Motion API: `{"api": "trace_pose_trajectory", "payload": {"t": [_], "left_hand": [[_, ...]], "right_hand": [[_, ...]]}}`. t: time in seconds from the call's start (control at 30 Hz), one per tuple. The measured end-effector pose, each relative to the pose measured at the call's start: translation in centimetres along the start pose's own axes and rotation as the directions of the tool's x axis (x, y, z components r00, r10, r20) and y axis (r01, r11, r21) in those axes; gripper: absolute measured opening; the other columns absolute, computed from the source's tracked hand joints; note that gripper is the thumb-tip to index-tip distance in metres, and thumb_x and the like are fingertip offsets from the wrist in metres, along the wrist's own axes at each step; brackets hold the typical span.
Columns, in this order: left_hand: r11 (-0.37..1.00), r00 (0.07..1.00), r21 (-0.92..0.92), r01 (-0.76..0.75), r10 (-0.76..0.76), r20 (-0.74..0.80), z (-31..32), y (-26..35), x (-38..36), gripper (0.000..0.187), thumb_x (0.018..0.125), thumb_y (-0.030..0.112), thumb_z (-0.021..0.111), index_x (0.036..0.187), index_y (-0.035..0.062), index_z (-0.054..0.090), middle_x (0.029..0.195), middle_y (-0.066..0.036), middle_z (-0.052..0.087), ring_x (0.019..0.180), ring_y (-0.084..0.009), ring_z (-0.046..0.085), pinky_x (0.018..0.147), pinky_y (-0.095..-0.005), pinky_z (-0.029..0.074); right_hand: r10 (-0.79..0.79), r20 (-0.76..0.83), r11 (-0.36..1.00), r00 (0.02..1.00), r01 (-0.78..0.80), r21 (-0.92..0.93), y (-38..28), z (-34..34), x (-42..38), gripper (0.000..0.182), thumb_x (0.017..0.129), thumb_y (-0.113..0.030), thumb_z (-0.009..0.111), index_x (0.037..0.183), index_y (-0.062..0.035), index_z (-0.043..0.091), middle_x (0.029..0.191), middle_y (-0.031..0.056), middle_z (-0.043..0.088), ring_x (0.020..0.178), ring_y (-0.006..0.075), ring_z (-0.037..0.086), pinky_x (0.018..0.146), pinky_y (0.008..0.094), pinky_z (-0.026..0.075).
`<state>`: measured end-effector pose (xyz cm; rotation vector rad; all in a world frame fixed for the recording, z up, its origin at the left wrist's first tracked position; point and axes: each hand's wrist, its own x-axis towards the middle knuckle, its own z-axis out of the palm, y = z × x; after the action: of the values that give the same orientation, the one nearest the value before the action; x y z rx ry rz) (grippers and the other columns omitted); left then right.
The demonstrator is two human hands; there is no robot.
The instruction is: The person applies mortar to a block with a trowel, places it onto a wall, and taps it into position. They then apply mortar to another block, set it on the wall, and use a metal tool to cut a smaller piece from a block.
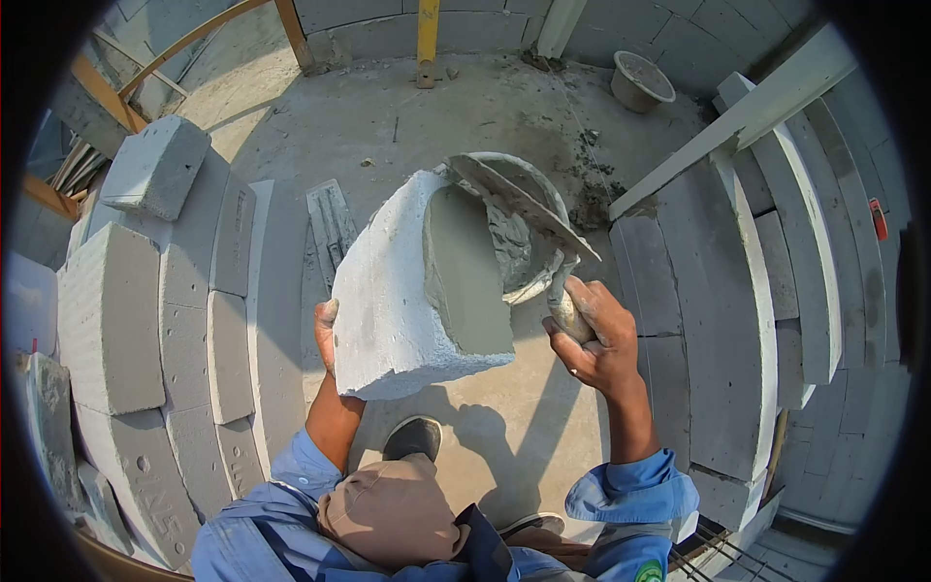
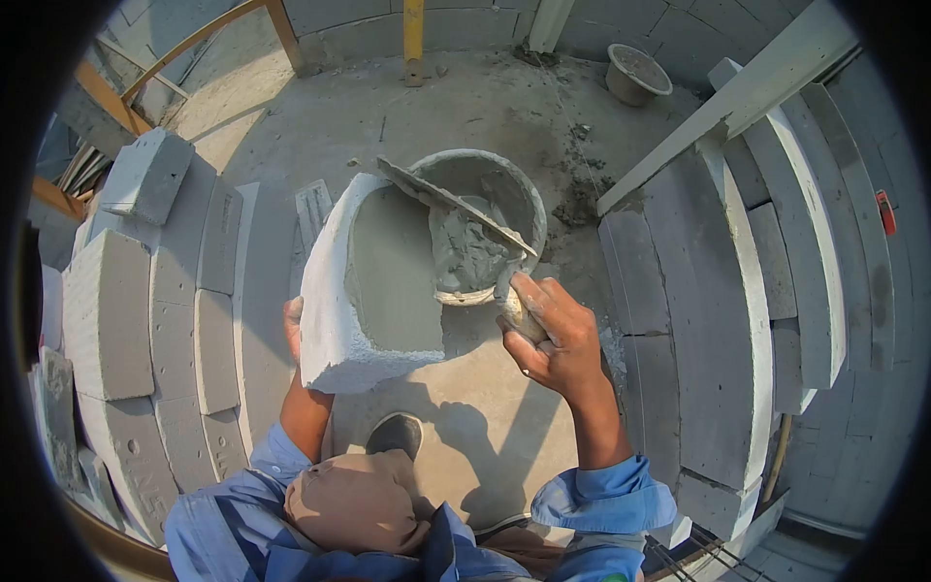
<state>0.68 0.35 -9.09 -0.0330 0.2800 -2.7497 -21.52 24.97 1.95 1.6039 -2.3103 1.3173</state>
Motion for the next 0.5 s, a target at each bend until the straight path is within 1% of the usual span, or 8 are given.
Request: {"api": "trace_pose_trajectory", "payload": {"t": [0.03,0.1,0.17,0.27,0.3,0.4,0.47,0.5], "left_hand": [[1.0,1.0,0.001,-0.003,0.003,-0.001,0.0,-0.1,0.0,0.081,0.083,0.03,0.064,0.154,0.0006,0.039,0.146,-0.027,0.054,0.126,-0.0424,0.062,0.106,-0.0585,0.052],[0.996,0.996,-0.057,0.073,-0.069,0.059,0.2,-0.4,0.1,0.082,0.082,0.029,0.063,0.155,0.0016,0.038,0.147,-0.027,0.054,0.128,-0.0419,0.061,0.108,-0.0584,0.051],[0.999,0.999,-0.016,0.042,-0.042,0.001,0.3,-0.7,-0.2,0.083,0.081,0.029,0.063,0.155,0.0021,0.038,0.147,-0.026,0.053,0.128,-0.0417,0.06,0.108,-0.0583,0.051],[1.0,0.999,0.008,0.025,-0.025,-0.042,0.2,-1.1,-0.3,0.084,0.081,0.029,0.063,0.156,0.003,0.037,0.148,-0.026,0.052,0.129,-0.0413,0.06,0.108,-0.0576,0.051],[1.0,0.999,-0.018,0.025,-0.025,-0.02,0.1,-1.3,-0.4,0.084,0.081,0.029,0.063,0.156,0.0034,0.037,0.149,-0.025,0.052,0.129,-0.0411,0.06,0.108,-0.0571,0.051],[0.998,0.999,0.053,0.03,-0.028,-0.036,0.2,-1.2,-0.2,0.084,0.081,0.03,0.063,0.156,0.0041,0.037,0.149,-0.024,0.052,0.129,-0.0407,0.06,0.108,-0.0565,0.051],[0.997,0.998,0.08,0.012,-0.007,-0.066,0.0,-1.1,-0.3,0.084,0.081,0.031,0.063,0.156,0.0045,0.037,0.148,-0.024,0.053,0.129,-0.0401,0.06,0.108,-0.0562,0.051],[0.994,0.996,0.105,0.017,-0.007,-0.092,0.0,-1.1,-0.1,0.084,0.081,0.032,0.063,0.156,0.005,0.037,0.148,-0.023,0.053,0.129,-0.0396,0.06,0.109,-0.056,0.051]], "right_hand": [[-0.091,-0.002,0.994,0.996,0.091,-0.068,0.0,0.2,0.3,0.062,0.067,-0.002,0.081,0.127,-0.0046,0.067,0.089,0.0107,0.066,0.07,0.0254,0.065,0.063,0.0356,0.053],[-0.09,0.018,0.981,0.996,0.092,-0.172,0.3,0.3,0.5,0.064,0.067,-0.003,0.081,0.129,-0.0074,0.067,0.092,0.0096,0.066,0.073,0.0265,0.066,0.064,0.037,0.055],[-0.085,0.037,0.955,0.996,0.092,-0.28,0.2,0.0,1.0,0.066,0.066,-0.004,0.08,0.13,-0.0102,0.066,0.096,0.0084,0.067,0.077,0.0277,0.068,0.065,0.0384,0.056],[0.184,0.201,0.826,0.962,-0.041,-0.562,0.0,-0.5,1.8,0.068,0.07,-0.009,0.079,0.136,-0.0168,0.064,0.103,0.0052,0.065,0.087,0.0262,0.07,0.068,0.0397,0.057],[0.187,0.2,0.825,0.962,-0.044,-0.563,0.3,-0.5,1.3,0.068,0.07,-0.009,0.079,0.136,-0.0168,0.064,0.103,0.0052,0.065,0.087,0.0262,0.07,0.068,0.0397,0.057],[0.192,0.123,0.931,0.974,-0.141,-0.337,1.0,-0.7,0.5,0.064,0.072,-0.008,0.079,0.134,-0.0108,0.064,0.098,0.0084,0.065,0.08,0.0262,0.069,0.068,0.037,0.055],[0.176,0.033,0.984,0.984,-0.175,-0.028,0.8,-0.9,-0.1,0.057,0.074,-0.007,0.078,0.129,-0.0043,0.066,0.091,0.0108,0.064,0.073,0.0244,0.064,0.066,0.0329,0.051],[0.179,0.03,0.984,0.983,-0.178,-0.026,0.7,-0.9,0.0,0.057,0.074,-0.007,0.078,0.129,-0.0043,0.066,0.091,0.0108,0.064,0.073,0.0244,0.064,0.066,0.0329,0.051]]}}
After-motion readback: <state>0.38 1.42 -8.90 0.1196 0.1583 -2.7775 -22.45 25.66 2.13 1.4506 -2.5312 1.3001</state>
